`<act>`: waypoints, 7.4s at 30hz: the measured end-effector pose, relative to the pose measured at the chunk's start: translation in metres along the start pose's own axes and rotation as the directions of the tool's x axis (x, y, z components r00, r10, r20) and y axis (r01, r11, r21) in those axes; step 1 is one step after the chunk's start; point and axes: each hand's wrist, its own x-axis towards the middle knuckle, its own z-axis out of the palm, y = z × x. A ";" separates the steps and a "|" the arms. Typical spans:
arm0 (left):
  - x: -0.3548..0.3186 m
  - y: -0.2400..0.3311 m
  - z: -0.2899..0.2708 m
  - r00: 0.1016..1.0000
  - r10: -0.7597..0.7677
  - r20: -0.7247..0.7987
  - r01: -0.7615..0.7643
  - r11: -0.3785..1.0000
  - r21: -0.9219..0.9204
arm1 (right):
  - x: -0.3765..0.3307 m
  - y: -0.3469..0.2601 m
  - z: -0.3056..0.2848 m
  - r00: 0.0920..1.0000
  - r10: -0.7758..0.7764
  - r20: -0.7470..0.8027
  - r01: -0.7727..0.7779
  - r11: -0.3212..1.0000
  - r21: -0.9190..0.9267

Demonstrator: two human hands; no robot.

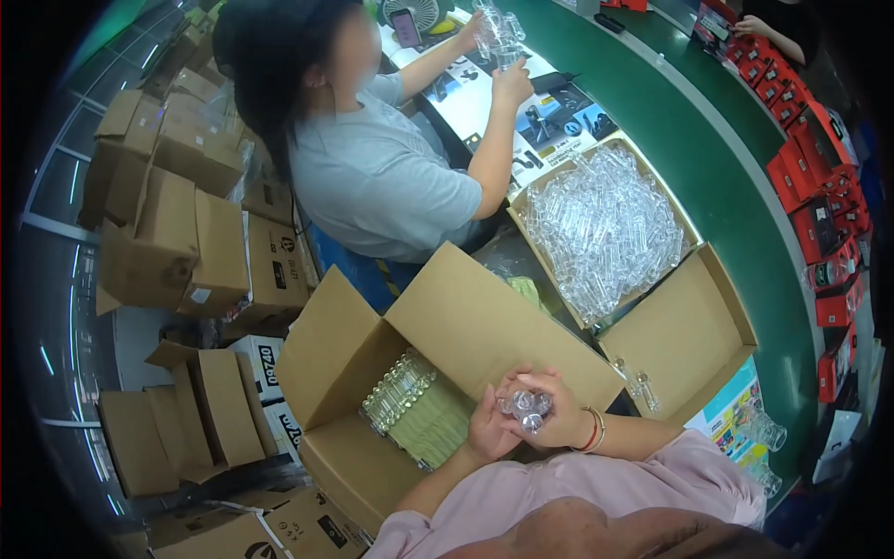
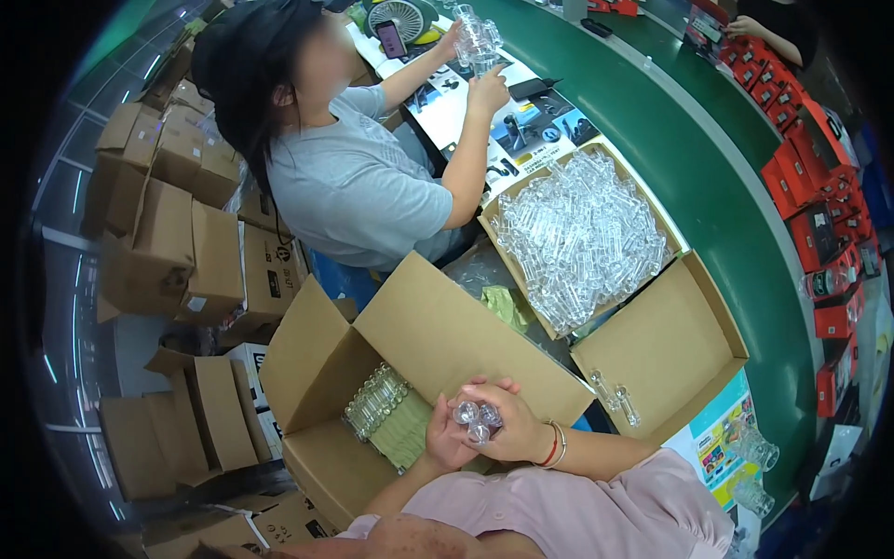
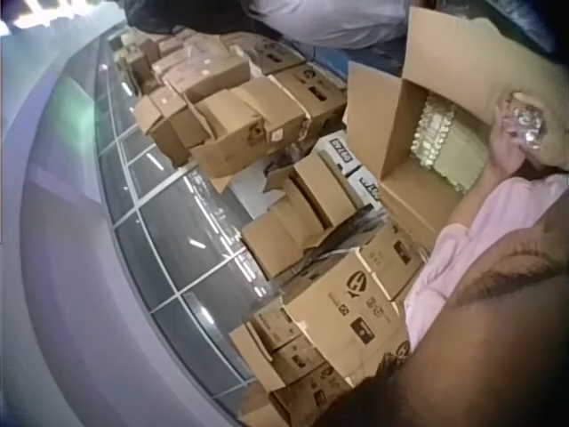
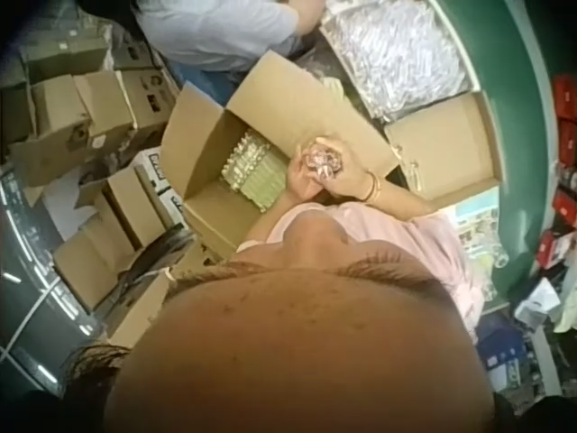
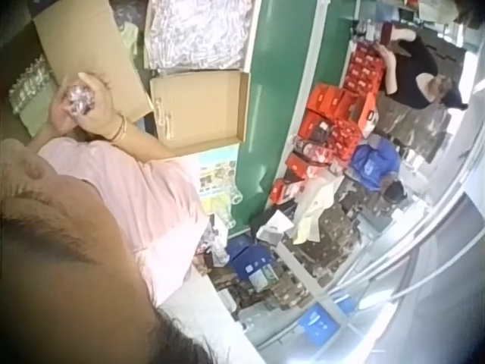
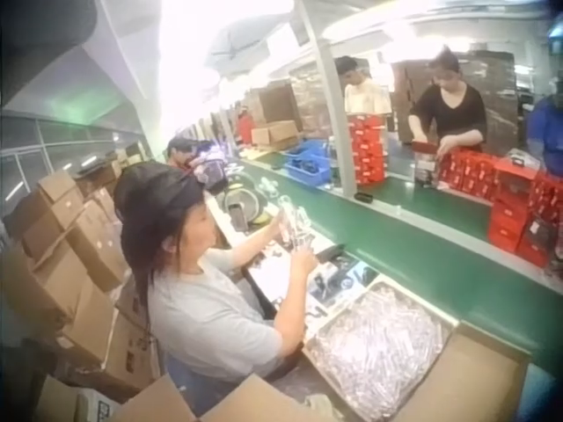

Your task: Packing glass vials into cardboard boxes with protective padding.

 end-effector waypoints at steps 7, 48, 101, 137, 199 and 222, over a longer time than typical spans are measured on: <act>0.003 0.003 0.000 0.977 -0.013 -0.213 0.080 0.948 0.309 | 0.008 -0.006 -0.011 0.900 0.423 -0.104 -0.403 0.900 0.170; 0.025 0.003 0.004 0.998 -0.024 -0.051 0.042 0.920 0.390 | 0.107 0.123 -0.104 0.997 0.035 -0.065 -0.074 0.466 -0.881; -0.149 0.124 -0.179 -0.027 0.976 -0.218 0.725 0.170 0.667 | 0.065 -0.073 0.057 0.527 0.259 0.809 0.362 0.793 -0.490; -0.227 0.037 -0.186 0.580 0.044 -0.814 0.771 -0.354 0.530 | -0.123 0.120 0.189 -0.643 0.447 0.623 -0.460 0.425 -0.780; -0.026 0.052 0.026 0.678 0.725 0.116 0.035 -0.190 0.981 | 0.175 0.114 -0.239 0.821 0.513 0.251 0.038 0.390 -0.920; -0.129 0.031 -0.065 0.644 0.758 -0.104 0.364 -0.184 0.913 | 0.255 0.123 -0.148 0.700 0.465 0.542 0.417 0.350 -0.839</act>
